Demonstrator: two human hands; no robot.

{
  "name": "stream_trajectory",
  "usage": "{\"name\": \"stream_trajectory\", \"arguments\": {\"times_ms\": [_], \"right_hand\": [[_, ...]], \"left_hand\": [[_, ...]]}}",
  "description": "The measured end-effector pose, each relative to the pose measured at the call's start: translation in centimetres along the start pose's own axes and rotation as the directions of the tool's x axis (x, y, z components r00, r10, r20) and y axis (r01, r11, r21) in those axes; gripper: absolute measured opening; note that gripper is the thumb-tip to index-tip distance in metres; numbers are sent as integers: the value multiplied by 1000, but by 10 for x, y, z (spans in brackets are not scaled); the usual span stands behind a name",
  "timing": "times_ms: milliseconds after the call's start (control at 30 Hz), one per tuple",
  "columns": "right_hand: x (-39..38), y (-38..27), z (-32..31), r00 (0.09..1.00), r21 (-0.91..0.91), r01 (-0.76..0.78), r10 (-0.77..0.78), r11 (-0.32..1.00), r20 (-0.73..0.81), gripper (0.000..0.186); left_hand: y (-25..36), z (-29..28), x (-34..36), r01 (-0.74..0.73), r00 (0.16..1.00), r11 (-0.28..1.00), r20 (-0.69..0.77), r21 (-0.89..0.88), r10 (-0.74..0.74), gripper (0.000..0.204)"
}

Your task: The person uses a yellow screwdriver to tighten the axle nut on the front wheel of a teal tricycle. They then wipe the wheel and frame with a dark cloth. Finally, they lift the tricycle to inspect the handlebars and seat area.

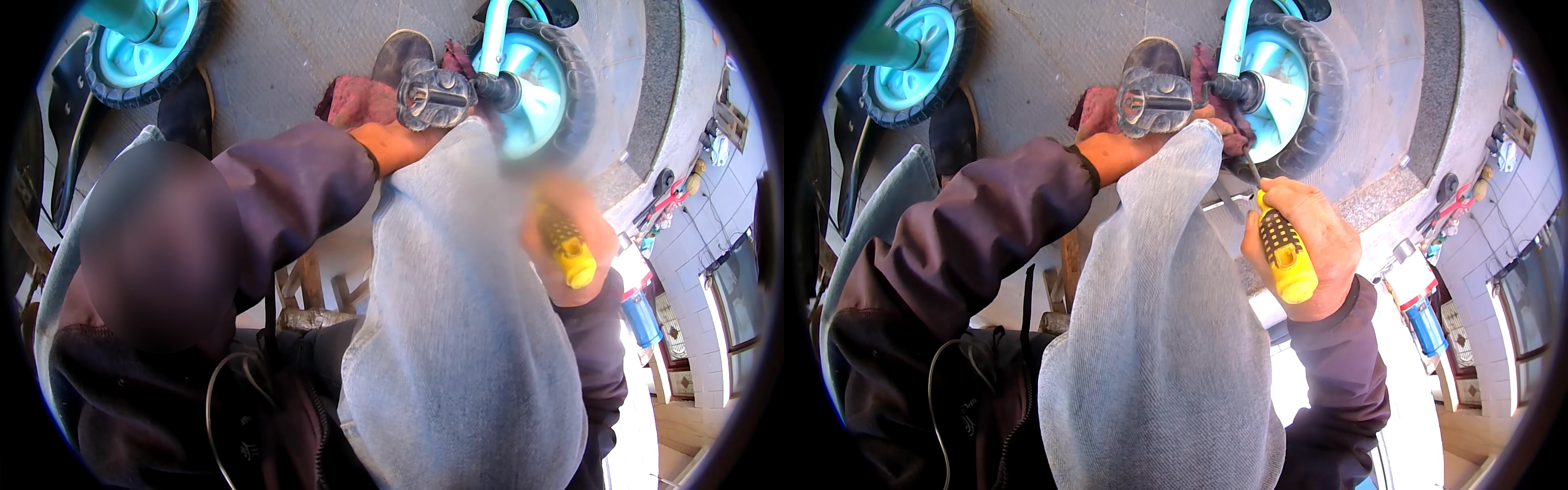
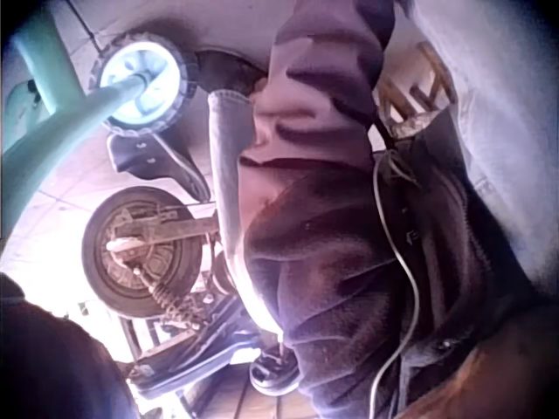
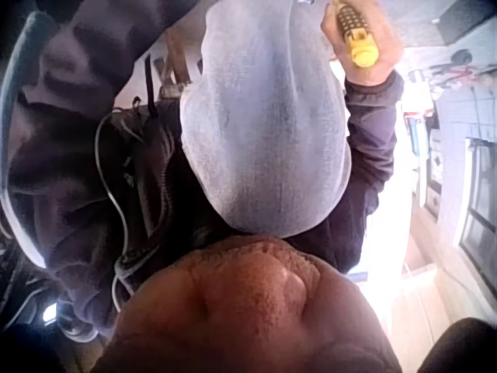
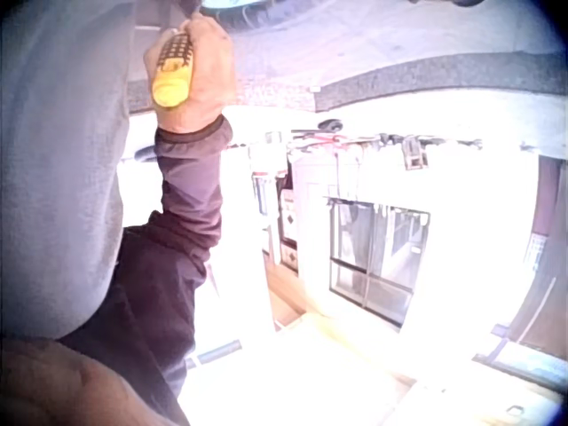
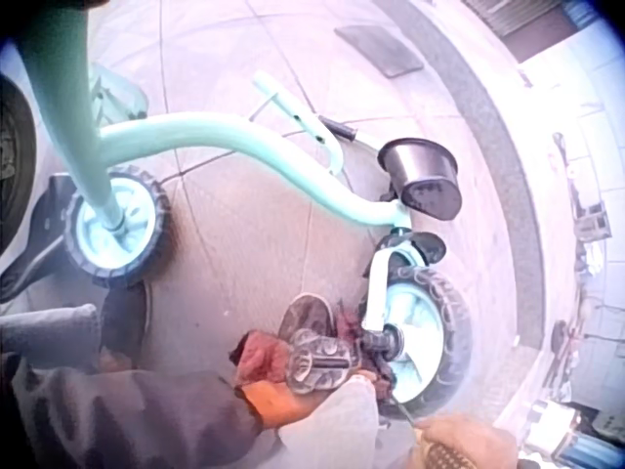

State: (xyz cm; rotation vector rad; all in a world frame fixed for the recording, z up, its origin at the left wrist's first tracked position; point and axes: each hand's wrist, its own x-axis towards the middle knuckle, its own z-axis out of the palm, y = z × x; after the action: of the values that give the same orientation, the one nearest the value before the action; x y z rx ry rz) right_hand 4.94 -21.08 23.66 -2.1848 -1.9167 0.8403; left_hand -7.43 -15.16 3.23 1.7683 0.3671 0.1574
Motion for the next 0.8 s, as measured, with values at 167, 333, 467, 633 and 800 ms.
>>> {"name": "stream_trajectory", "arguments": {"times_ms": [167,333,467,633,800], "right_hand": [[1,-2,-16,982,46,-189,189,981,0,30],[4,-13,-29,980,-23,-178,175,984,-90,26],[4,-14,-32,968,39,-238,240,971,-71,26],[3,-9,-26,965,147,-231,245,962,-87,25],[7,-6,-18,980,210,-186,196,960,-29,25]], "left_hand": [[1,-5,1,-39,998,978,-38,203,47,20],[-14,-15,-11,58,996,950,-77,307,-36,20],[-30,-15,-16,167,985,961,2,219,-171,24],[-7,-16,-19,-99,975,927,-151,361,163,22],[-37,25,-14,-103,988,919,-143,-381,51,40]]}}
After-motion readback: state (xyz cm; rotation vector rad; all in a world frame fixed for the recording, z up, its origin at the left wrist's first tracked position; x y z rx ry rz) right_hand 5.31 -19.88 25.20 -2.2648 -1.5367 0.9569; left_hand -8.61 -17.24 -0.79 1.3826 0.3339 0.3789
